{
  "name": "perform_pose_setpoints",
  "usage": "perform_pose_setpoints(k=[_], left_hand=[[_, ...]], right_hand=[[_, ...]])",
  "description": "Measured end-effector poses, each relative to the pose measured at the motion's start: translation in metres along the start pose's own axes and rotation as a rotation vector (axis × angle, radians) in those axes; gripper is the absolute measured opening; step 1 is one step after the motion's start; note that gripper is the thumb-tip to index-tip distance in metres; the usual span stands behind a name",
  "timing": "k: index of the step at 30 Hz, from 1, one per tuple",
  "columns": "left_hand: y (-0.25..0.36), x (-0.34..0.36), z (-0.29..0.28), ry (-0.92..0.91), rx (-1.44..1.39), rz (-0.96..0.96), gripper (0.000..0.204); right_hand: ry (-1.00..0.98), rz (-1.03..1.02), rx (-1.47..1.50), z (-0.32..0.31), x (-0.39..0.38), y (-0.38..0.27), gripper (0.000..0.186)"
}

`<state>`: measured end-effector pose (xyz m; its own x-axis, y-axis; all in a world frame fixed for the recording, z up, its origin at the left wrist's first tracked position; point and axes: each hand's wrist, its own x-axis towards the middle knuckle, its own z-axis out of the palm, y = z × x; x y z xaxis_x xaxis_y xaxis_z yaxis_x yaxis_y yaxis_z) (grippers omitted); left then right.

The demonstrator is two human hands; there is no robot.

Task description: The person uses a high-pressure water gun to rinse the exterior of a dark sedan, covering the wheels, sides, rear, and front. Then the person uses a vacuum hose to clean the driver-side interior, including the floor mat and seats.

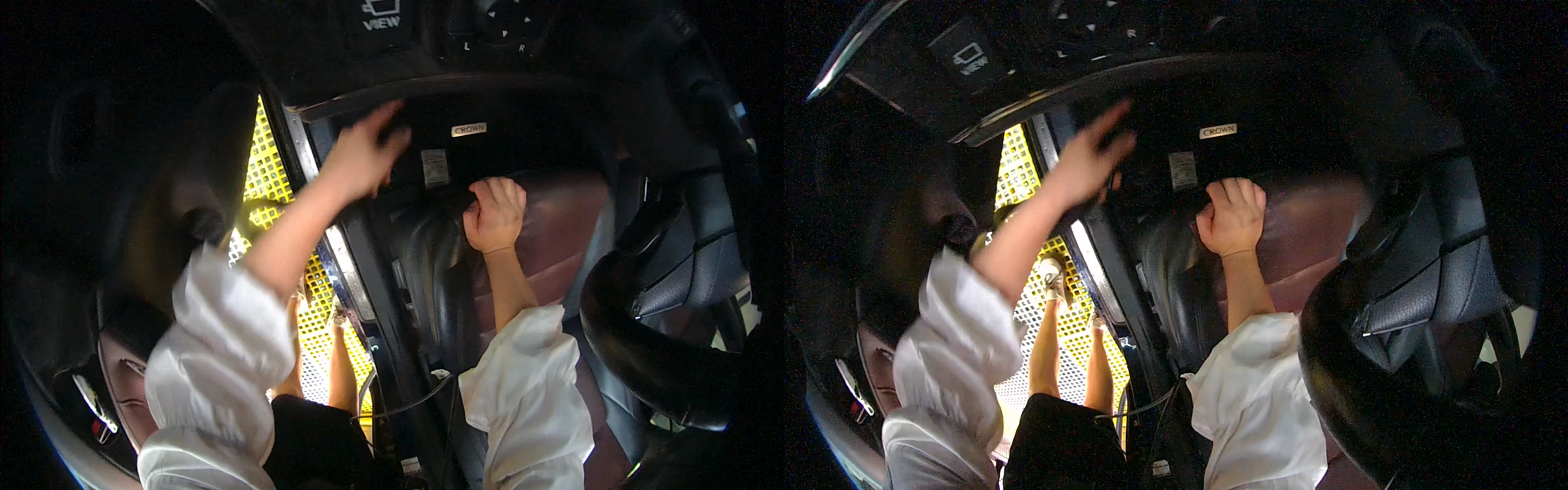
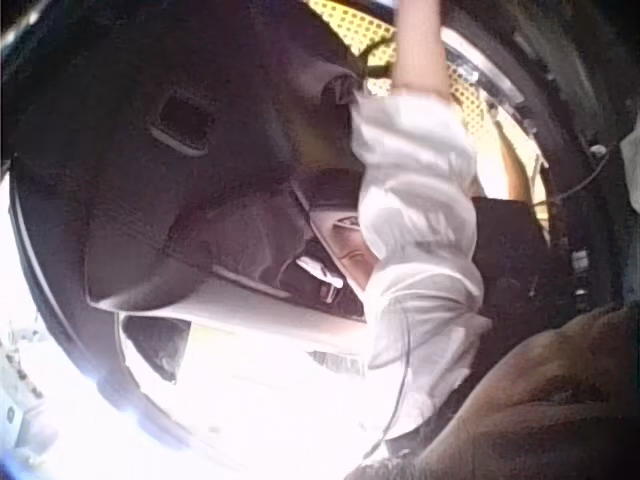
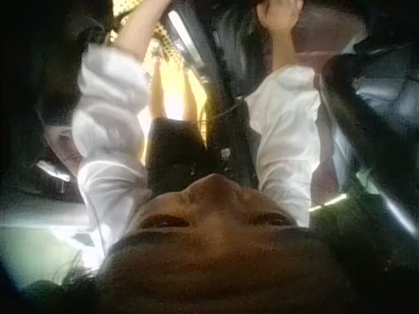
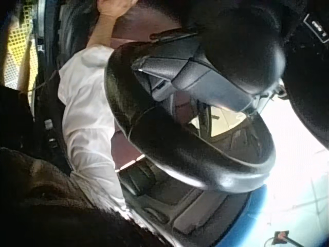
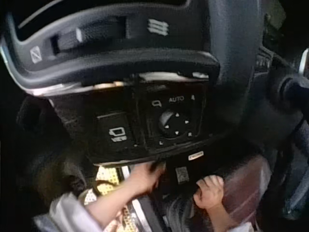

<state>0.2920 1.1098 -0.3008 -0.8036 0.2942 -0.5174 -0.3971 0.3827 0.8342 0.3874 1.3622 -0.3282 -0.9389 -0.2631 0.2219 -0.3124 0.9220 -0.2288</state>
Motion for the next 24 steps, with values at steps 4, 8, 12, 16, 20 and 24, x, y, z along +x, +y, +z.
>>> perform_pose_setpoints(k=[4, 8, 12, 16, 20, 24], left_hand=[[-0.063, 0.18, -0.004, 0.341, 0.712, 0.27, 0.044], [-0.051, 0.115, 0.072, 0.123, 0.507, 0.185, 0.056], [-0.068, -0.029, 0.075, -0.099, 0.552, 0.142, 0.07], [0.004, -0.028, 0.006, -0.397, -0.057, -0.267, 0.066], [-0.024, 0.106, 0.012, 0.063, 0.136, 0.136, 0.059], [-0.087, 0.232, 0.065, 0.122, 0.148, 0.223, 0.059]], right_hand=[[-0.016, -0.068, 0.01, 0.005, 0.019, -0.011, 0.03], [-0.01, -0.023, 0.004, 0.005, 0.005, -0.003, 0.027], [-0.001, -0.008, 0.012, 0.004, 0.003, -0.004, 0.025], [0.003, 0.008, 0.011, 0.002, -0.001, -0.005, 0.026], [-0.017, -0.024, 0.031, -0.001, 0.008, -0.009, 0.028], [0.008, -0.051, 0.025, 0.003, 0.019, -0.004, 0.027]])
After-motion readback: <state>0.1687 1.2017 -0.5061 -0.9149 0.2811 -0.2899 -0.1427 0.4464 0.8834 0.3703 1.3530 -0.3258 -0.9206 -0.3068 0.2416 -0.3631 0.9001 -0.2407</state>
